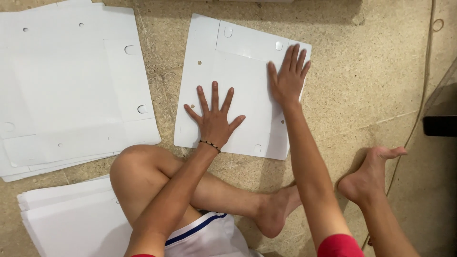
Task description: Folding flat cardboard sheets into three-dimensional boxes while sitting on the floor.
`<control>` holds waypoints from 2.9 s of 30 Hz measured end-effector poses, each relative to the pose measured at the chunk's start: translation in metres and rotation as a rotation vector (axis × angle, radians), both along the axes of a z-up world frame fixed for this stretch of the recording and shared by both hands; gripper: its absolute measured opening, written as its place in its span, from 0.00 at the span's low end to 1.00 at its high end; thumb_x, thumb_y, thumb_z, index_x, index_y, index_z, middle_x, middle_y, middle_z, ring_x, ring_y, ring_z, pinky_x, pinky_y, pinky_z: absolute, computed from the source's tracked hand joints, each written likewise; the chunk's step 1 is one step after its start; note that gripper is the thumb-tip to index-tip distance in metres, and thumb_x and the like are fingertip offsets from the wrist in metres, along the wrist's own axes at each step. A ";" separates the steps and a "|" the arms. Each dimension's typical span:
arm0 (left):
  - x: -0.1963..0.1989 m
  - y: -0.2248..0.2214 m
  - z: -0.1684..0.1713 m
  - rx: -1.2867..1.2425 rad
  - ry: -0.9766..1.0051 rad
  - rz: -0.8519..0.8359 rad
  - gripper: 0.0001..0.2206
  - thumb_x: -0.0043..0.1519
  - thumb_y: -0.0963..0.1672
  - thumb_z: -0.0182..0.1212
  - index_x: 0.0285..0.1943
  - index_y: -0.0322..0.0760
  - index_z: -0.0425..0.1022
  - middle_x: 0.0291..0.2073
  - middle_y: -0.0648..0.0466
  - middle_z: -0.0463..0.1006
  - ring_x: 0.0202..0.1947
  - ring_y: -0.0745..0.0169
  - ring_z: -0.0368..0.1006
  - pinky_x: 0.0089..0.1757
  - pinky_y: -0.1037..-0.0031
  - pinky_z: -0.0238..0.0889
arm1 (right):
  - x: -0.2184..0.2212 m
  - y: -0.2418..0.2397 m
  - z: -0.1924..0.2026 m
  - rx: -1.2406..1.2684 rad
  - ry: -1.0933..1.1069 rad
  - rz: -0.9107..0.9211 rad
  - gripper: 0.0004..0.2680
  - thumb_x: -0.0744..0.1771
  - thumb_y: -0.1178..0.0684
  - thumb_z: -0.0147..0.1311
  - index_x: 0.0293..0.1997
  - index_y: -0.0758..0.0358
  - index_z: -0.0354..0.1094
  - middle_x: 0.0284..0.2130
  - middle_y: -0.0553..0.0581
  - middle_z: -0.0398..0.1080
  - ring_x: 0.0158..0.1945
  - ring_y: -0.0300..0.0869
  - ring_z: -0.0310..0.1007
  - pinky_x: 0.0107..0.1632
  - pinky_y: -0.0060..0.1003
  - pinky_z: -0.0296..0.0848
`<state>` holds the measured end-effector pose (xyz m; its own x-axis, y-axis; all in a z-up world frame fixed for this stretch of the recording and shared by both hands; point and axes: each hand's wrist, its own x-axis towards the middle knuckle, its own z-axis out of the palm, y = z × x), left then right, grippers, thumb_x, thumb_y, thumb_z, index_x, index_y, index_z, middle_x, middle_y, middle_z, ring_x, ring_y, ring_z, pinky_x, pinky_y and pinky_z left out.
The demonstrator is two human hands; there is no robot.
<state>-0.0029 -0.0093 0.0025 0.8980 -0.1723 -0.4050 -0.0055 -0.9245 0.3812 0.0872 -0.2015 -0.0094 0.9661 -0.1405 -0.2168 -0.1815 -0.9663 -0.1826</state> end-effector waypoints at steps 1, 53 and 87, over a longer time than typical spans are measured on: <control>0.000 0.000 0.000 0.005 -0.002 -0.003 0.31 0.58 0.61 0.35 0.69 0.60 0.35 0.68 0.50 0.25 0.64 0.37 0.12 0.46 0.29 0.09 | 0.016 -0.003 -0.002 -0.009 0.007 -0.007 0.26 0.68 0.34 0.23 0.67 0.65 0.33 0.66 0.62 0.32 0.68 0.52 0.24 0.65 0.48 0.20; -0.003 -0.006 -0.022 0.081 -0.148 -0.021 0.37 0.55 0.64 0.40 0.71 0.56 0.37 0.67 0.49 0.24 0.62 0.34 0.13 0.44 0.26 0.11 | -0.173 0.013 0.004 -0.021 0.063 0.025 0.26 0.67 0.37 0.19 0.66 0.67 0.22 0.66 0.57 0.20 0.67 0.44 0.11 0.65 0.45 0.13; 0.000 -0.004 0.000 0.028 0.015 -0.039 0.32 0.57 0.61 0.36 0.69 0.62 0.35 0.68 0.51 0.25 0.64 0.37 0.12 0.45 0.28 0.11 | -0.056 -0.003 -0.006 0.002 0.067 -0.114 0.28 0.66 0.31 0.20 0.67 0.61 0.30 0.66 0.57 0.29 0.68 0.48 0.19 0.64 0.46 0.16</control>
